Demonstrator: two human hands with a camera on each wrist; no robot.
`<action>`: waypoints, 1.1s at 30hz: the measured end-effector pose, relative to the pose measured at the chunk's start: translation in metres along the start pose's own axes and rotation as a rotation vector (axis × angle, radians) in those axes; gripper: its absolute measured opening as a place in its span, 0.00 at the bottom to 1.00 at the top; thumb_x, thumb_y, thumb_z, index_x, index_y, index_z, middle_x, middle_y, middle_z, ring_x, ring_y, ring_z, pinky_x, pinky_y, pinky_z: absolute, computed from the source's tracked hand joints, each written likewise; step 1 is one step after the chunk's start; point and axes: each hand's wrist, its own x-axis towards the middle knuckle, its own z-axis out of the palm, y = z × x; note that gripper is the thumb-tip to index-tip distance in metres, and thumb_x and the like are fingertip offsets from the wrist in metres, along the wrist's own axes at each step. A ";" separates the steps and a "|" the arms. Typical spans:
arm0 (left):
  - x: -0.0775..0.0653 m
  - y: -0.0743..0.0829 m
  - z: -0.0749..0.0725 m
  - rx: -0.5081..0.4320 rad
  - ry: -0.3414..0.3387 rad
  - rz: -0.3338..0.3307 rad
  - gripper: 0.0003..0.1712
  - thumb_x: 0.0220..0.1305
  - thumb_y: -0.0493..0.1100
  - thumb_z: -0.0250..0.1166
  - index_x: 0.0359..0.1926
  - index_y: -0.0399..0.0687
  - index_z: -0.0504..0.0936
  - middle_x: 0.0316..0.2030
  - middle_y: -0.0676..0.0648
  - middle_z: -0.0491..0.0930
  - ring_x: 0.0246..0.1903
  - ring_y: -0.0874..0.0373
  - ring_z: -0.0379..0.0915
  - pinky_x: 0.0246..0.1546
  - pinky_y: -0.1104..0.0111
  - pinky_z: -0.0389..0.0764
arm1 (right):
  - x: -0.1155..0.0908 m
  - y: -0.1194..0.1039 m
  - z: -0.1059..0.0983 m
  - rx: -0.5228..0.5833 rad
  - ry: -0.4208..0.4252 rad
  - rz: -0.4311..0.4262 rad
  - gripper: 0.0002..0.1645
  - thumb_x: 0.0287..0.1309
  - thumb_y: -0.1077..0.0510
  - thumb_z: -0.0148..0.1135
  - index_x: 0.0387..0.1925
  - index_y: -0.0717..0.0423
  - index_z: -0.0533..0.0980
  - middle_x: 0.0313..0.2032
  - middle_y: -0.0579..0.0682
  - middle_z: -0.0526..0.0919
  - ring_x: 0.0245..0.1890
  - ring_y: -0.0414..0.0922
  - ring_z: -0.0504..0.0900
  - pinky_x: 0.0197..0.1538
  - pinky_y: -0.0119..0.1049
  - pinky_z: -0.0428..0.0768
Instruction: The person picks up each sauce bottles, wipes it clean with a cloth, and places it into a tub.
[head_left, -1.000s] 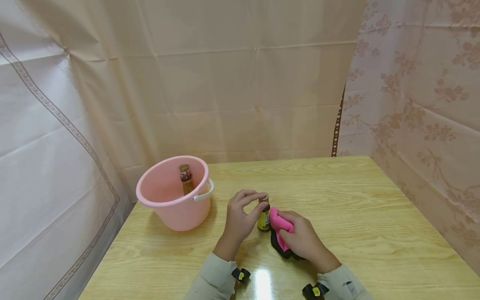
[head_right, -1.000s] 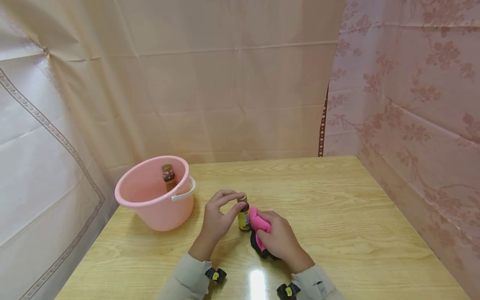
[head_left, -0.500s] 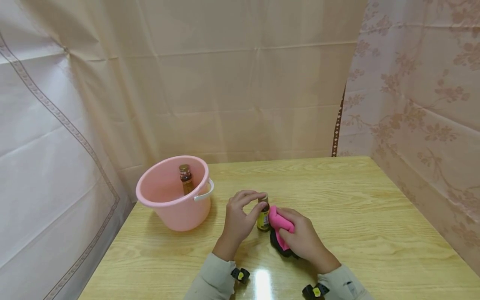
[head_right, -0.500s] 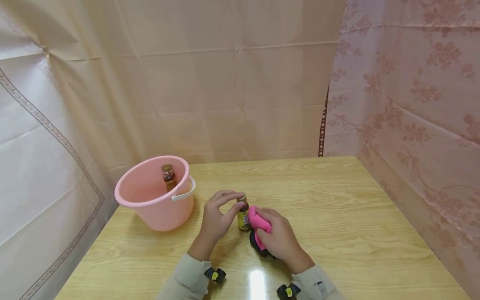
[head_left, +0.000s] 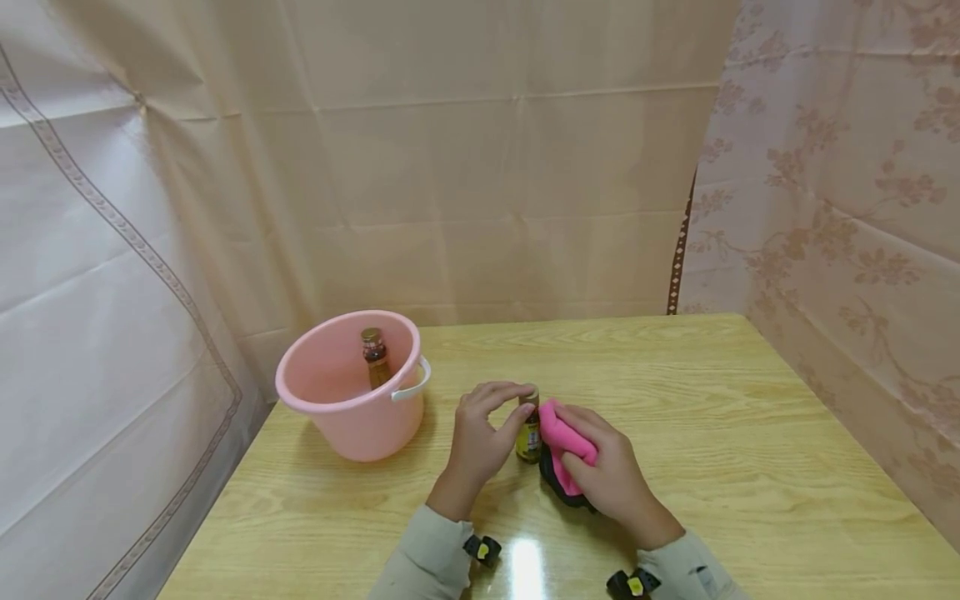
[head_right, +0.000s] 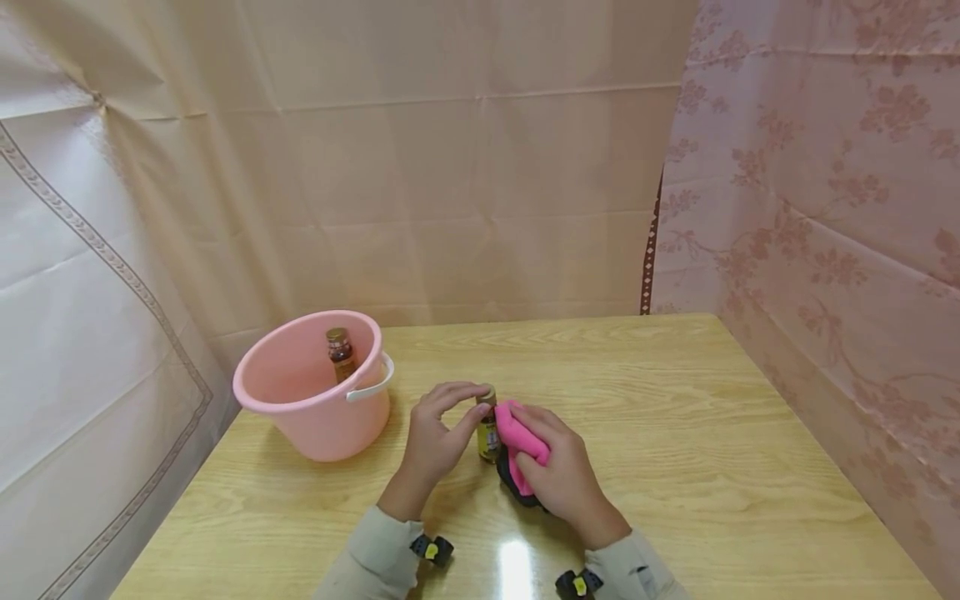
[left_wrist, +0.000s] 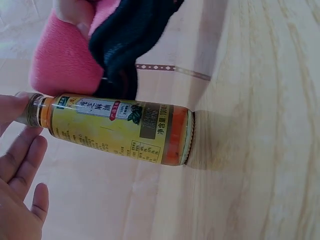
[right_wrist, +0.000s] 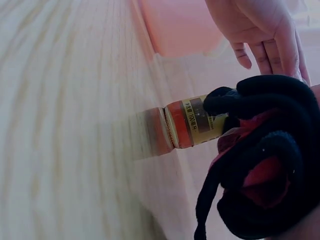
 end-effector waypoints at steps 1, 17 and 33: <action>0.000 0.000 0.000 0.000 0.001 0.003 0.12 0.67 0.44 0.73 0.51 0.55 0.90 0.48 0.55 0.89 0.52 0.59 0.83 0.55 0.50 0.74 | 0.000 -0.001 0.000 0.003 0.004 -0.002 0.42 0.52 0.74 0.68 0.68 0.45 0.77 0.65 0.48 0.79 0.54 0.47 0.81 0.46 0.33 0.85; 0.000 0.001 0.002 -0.019 0.002 -0.013 0.15 0.63 0.46 0.76 0.50 0.53 0.91 0.52 0.46 0.85 0.55 0.55 0.80 0.59 0.46 0.72 | 0.001 0.001 0.000 0.003 -0.070 0.148 0.33 0.56 0.70 0.68 0.65 0.54 0.79 0.64 0.52 0.81 0.53 0.47 0.82 0.48 0.32 0.83; 0.000 0.003 0.001 0.006 0.010 -0.007 0.15 0.62 0.44 0.76 0.50 0.54 0.91 0.45 0.53 0.85 0.50 0.58 0.80 0.55 0.52 0.75 | 0.000 0.000 0.001 -0.081 -0.164 0.311 0.31 0.58 0.66 0.68 0.64 0.52 0.80 0.62 0.52 0.82 0.43 0.43 0.82 0.42 0.30 0.82</action>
